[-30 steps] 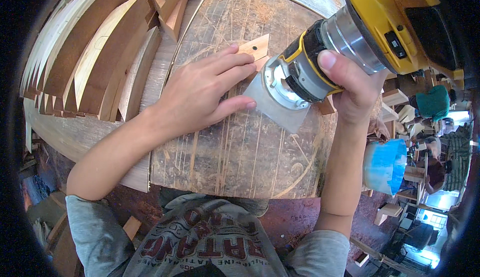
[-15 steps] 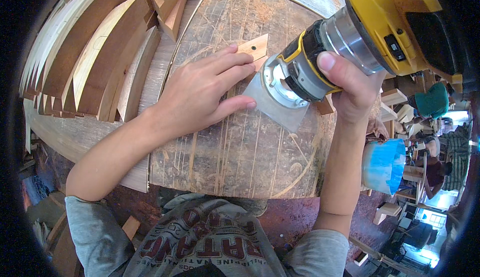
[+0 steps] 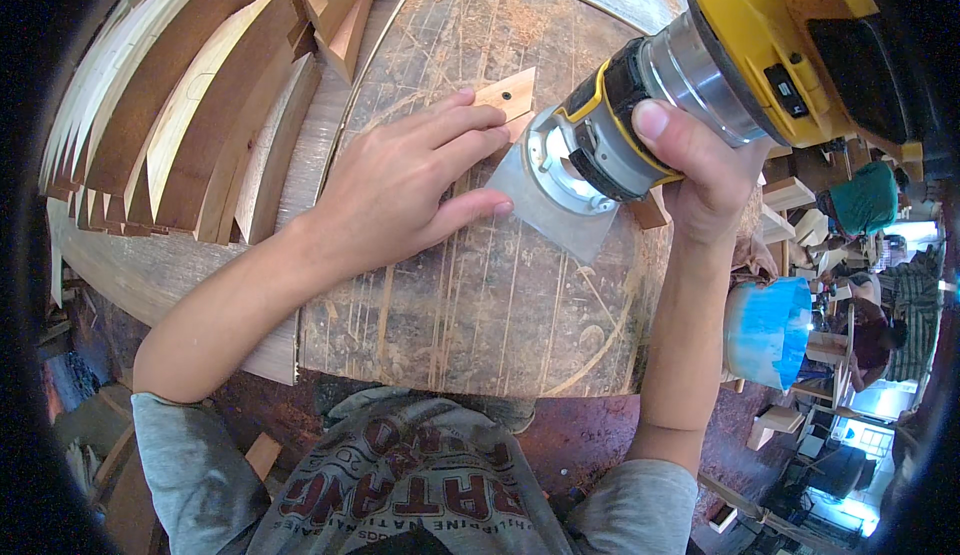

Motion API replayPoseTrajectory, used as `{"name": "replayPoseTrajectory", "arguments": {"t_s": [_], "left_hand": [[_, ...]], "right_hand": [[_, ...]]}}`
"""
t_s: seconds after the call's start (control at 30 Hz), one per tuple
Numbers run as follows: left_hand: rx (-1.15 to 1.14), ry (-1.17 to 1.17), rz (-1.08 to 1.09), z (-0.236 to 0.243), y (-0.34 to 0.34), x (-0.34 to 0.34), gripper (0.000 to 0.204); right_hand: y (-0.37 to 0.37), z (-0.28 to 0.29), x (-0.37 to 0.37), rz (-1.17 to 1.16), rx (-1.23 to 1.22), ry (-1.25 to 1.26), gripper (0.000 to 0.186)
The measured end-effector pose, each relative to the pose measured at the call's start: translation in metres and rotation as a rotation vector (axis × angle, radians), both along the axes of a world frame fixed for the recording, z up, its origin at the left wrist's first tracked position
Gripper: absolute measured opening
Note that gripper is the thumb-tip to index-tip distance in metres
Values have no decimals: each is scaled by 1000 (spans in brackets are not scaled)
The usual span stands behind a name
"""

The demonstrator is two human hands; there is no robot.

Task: The person routs grooves into wooden pieces using a handheld router, then fits a metal bracket into the routed slot of a wooden piece by hand.

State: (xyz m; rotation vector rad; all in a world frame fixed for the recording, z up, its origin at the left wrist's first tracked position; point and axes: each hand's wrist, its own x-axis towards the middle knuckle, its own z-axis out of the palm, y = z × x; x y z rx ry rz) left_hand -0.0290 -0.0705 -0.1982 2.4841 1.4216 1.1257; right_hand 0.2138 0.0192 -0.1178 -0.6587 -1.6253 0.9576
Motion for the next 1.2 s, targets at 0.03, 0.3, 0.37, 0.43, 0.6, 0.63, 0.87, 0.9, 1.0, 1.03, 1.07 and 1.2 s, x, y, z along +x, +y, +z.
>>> {"name": "replayPoseTrajectory", "arguments": {"t_s": [0.03, 0.3, 0.37, 0.43, 0.6, 0.63, 0.87, 0.9, 1.0, 1.03, 1.07, 1.2], "left_hand": [[0, 0, -1, 0, 0, 0, 49], [8, -6, -5, 1, 1, 0, 46], [9, -11, -8, 1, 1, 0, 46], [10, -16, -12, 1, 1, 0, 46], [15, -19, -12, 1, 1, 0, 46], [15, -20, -12, 1, 1, 0, 46], [12, -12, 0, 0, 1, 1, 45], [16, -11, 3, -1, 2, 1, 45], [10, -8, 9, 1, 1, 0, 44], [11, -8, 8, 1, 1, 1, 44], [10, -8, 8, 1, 1, 1, 43], [7, 5, 14, 1, 2, 2, 42]], "right_hand": [[0, 0, 0, 0, -2, 1, 56], [1, 1, 0, -20, -10, -7, 59], [1, 0, 0, -28, -4, -5, 58], [1, 0, 0, -32, 3, 0, 57], [-1, 1, -4, -25, -2, 17, 56], [-1, 1, -4, -30, -7, 18, 55], [0, 2, -8, -44, 36, 7, 52], [-1, 2, -9, -54, 28, 12, 51], [0, 2, -10, -57, 24, 12, 49], [1, 2, -9, -56, 29, 1, 48], [2, 3, -8, -56, 30, 1, 48], [3, 2, -8, -59, 9, -8, 46]]}}
